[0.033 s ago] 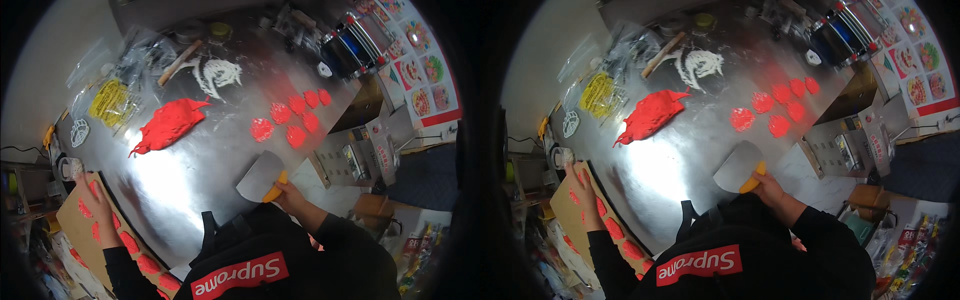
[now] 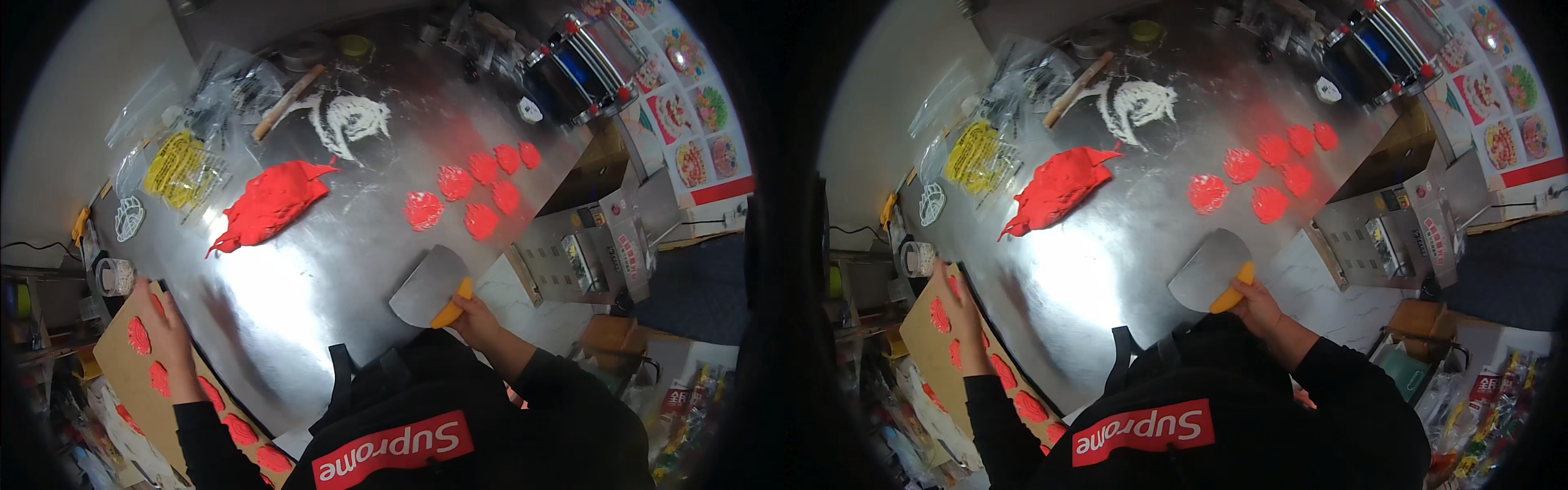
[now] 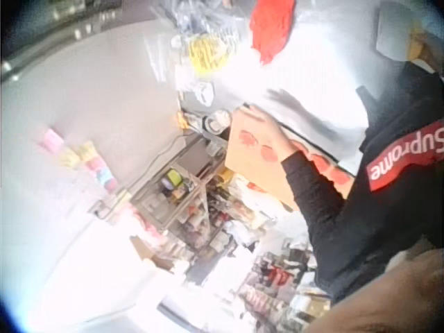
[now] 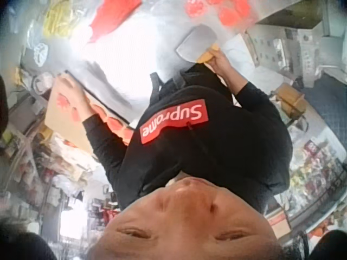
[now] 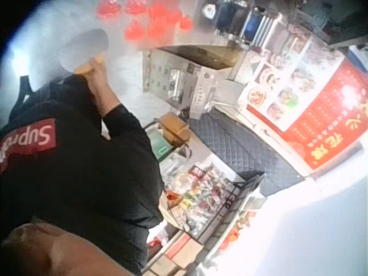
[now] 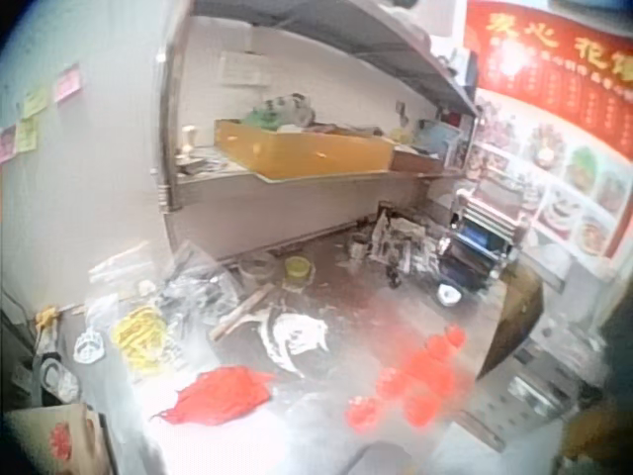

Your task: The person repeatedly flattens small red dough pieces on a metal table using a bench scraper, then places them on a cardboard sheet. They also feed a larger piece of red dough through a dough sheeter to produce a flat sheet, which is placed on the table.

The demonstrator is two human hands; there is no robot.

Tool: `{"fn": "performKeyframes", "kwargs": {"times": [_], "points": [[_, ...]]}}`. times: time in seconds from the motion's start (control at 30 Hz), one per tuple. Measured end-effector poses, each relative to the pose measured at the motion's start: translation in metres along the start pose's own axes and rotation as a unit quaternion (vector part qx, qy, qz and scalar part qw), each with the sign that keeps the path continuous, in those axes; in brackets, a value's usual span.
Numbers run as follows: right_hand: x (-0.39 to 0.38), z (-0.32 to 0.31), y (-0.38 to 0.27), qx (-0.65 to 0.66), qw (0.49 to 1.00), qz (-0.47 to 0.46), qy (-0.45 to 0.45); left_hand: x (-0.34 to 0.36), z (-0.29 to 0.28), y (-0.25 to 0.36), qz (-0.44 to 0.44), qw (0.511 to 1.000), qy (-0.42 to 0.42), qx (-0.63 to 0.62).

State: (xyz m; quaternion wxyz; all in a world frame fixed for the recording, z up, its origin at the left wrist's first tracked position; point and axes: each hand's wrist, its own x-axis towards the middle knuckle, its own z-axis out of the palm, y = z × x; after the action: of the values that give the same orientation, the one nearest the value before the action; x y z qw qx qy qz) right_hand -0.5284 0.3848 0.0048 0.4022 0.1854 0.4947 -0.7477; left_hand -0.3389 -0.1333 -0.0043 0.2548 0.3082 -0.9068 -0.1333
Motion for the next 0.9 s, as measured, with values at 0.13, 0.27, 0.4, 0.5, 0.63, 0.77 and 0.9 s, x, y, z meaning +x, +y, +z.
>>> {"fn": "performKeyframes", "kwargs": {"times": [0.13,0.27,0.4,0.5,0.63,0.77,0.9], "points": [[0.023,-0.059,-0.009,0.025,0.999,-0.002,0.034,-0.013,0.049,0.146,0.026,0.992,-0.084,-0.089],[0.054,-0.065,-0.025,0.007,0.999,-0.019,0.046,-0.036,0.127,0.3,0.075,0.945,-0.217,-0.234],[0.074,-0.047,-0.031,0.012,0.999,-0.02,0.043,-0.039,0.199,0.396,0.299,0.898,-0.314,-0.078],[0.072,-0.042,-0.029,0.042,0.995,-0.006,0.086,-0.039,0.226,0.419,0.284,0.903,-0.322,-0.037],[0.07,-0.037,-0.029,0.049,0.993,0.015,0.105,-0.038,0.233,0.418,0.294,0.897,-0.329,-0.006],[0.083,-0.02,-0.026,0.068,0.996,-0.018,0.049,-0.037,0.232,0.414,0.29,0.894,-0.339,-0.035],[0.087,-0.02,-0.022,0.074,0.992,0.003,0.104,-0.034,0.23,0.411,0.294,0.884,-0.363,-0.026]]}}
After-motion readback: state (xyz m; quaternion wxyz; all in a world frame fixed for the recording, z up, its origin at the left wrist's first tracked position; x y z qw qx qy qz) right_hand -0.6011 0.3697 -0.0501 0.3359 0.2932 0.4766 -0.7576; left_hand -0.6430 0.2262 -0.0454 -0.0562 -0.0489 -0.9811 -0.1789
